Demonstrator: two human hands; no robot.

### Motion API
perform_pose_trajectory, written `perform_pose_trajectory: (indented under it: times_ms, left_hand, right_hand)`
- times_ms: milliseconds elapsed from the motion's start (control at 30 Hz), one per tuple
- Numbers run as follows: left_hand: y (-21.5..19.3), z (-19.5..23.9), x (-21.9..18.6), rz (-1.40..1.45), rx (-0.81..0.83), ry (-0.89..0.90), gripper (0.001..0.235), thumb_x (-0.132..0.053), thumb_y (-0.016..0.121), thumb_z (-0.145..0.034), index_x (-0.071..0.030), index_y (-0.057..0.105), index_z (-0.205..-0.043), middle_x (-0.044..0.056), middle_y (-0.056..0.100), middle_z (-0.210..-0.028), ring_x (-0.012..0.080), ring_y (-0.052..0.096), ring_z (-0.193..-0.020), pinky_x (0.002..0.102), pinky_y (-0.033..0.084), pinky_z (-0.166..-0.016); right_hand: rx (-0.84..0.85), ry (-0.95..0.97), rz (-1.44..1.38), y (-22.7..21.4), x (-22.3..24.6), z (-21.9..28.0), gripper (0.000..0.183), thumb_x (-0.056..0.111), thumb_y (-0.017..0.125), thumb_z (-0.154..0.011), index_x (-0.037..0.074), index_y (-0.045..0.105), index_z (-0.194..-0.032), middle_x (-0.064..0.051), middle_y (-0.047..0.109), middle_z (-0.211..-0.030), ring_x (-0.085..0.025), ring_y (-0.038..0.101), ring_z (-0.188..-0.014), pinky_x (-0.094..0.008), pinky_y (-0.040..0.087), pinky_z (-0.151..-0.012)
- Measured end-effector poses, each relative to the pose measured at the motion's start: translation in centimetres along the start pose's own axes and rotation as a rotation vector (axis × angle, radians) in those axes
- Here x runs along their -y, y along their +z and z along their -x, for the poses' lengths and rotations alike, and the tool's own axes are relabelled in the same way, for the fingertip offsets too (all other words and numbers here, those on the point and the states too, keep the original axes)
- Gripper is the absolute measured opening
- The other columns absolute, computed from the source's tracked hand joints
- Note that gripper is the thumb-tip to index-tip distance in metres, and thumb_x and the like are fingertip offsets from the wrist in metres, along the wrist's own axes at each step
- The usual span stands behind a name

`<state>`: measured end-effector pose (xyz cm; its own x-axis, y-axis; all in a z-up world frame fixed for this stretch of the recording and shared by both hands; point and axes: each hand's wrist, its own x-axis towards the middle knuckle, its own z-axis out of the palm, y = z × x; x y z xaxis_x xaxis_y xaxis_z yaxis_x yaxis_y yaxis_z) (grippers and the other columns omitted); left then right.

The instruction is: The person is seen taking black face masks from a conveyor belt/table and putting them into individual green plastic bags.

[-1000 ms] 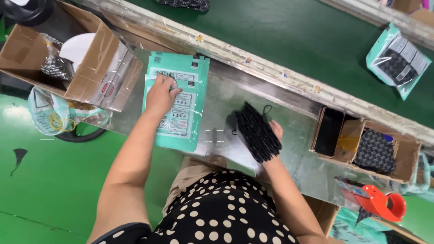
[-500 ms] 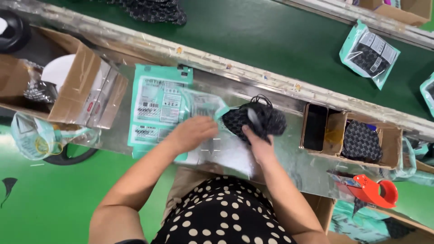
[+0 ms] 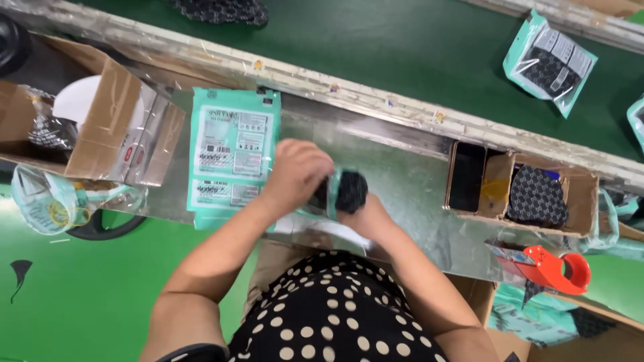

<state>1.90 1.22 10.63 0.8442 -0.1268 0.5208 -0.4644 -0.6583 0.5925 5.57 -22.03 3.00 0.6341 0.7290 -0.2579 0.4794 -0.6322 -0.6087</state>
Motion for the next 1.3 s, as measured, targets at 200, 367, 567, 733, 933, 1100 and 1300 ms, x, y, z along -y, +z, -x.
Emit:
perform_pose_trajectory:
  times_ms: [200, 367, 567, 733, 933, 1100, 1300]
  left_hand:
    - [0.5, -0.3, -0.6, -0.028, -0.029, -0.116, 0.003, -0.013, 0.072, -0.091, -0.017, 0.072, -0.090, -0.006, 0.074, -0.100, 0.0191, 0.064, -0.107, 0.046, 0.037, -0.103]
    - [3.8, 0.3, 0.6, -0.176, 0.003, 0.055, 0.012, -0.012, 0.065, -0.086, -0.012, 0.070, -0.097, 0.003, 0.071, -0.102, 0.0273, 0.063, -0.103, 0.048, 0.038, -0.100]
    - [-1.5, -1.8, -1.1, -0.013, 0.178, -0.120, 0.017, -0.027, 0.072, -0.091, -0.010, 0.069, -0.095, 0.005, 0.070, -0.098, 0.0288, 0.064, -0.094, 0.043, 0.041, -0.089]
    - [0.0, -1.4, -2.1, -0.043, 0.191, -0.020, 0.015, -0.022, 0.072, -0.090, -0.011, 0.069, -0.100, 0.002, 0.070, -0.103, 0.0252, 0.065, -0.097, 0.041, 0.043, -0.089]
    - [-0.7, -1.4, -3.8, -0.080, 0.140, 0.012, 0.017, -0.017, 0.073, -0.087, -0.011, 0.069, -0.103, 0.001, 0.071, -0.105, 0.0227, 0.065, -0.093, 0.038, 0.043, -0.089]
    - [-0.2, -1.5, -3.4, -0.087, 0.127, -0.031, 0.016, -0.021, 0.075, -0.091, -0.011, 0.068, -0.101, 0.003, 0.070, -0.101, 0.0239, 0.066, -0.093, 0.039, 0.043, -0.089]
    - [-1.2, -1.5, -3.1, -0.014, 0.183, -0.124, 0.011, -0.020, 0.074, -0.091, -0.011, 0.070, -0.095, 0.003, 0.071, -0.095, 0.0246, 0.066, -0.090, 0.040, 0.042, -0.086]
  right_hand:
    - [-0.255, -0.331, -0.558, -1.1, 1.2, 0.6, 0.025, 0.003, 0.065, -0.091, 0.004, 0.070, -0.116, -0.017, 0.071, -0.109, -0.029, 0.068, -0.102, -0.042, 0.054, -0.089]
    - [-0.063, 0.071, -0.518, 1.5, -1.3, 0.0, 0.023, 0.009, 0.072, -0.087, 0.007, 0.075, -0.109, -0.008, 0.075, -0.106, -0.023, 0.072, -0.098, -0.035, 0.058, -0.086]
    - [-0.404, 0.091, -0.527, -1.8, -1.4, 1.1, 0.024, 0.013, 0.082, -0.090, 0.004, 0.067, -0.106, -0.008, 0.067, -0.099, -0.018, 0.060, -0.089, -0.030, 0.051, -0.080]
    - [-0.337, -0.065, -0.685, -1.7, -0.4, 0.2, 0.031, 0.011, 0.078, -0.089, 0.004, 0.068, -0.117, -0.006, 0.067, -0.105, -0.013, 0.059, -0.097, -0.027, 0.048, -0.084]
    - [-0.315, -0.161, -0.748, -3.1, 1.0, 0.3, 0.020, 0.004, 0.072, -0.092, 0.004, 0.070, -0.112, -0.006, 0.071, -0.106, -0.014, 0.065, -0.099, -0.029, 0.052, -0.088]
    - [-0.453, -0.153, -0.578, -3.2, 1.4, 0.2, 0.012, 0.006, 0.072, -0.094, 0.004, 0.072, -0.106, -0.005, 0.074, -0.097, -0.015, 0.068, -0.089, -0.028, 0.054, -0.081]
    - [-0.310, -0.089, -0.458, -3.4, 0.3, 0.2, 0.011, 0.011, 0.076, -0.090, 0.005, 0.070, -0.098, -0.009, 0.069, -0.084, -0.021, 0.065, -0.076, -0.034, 0.051, -0.070]
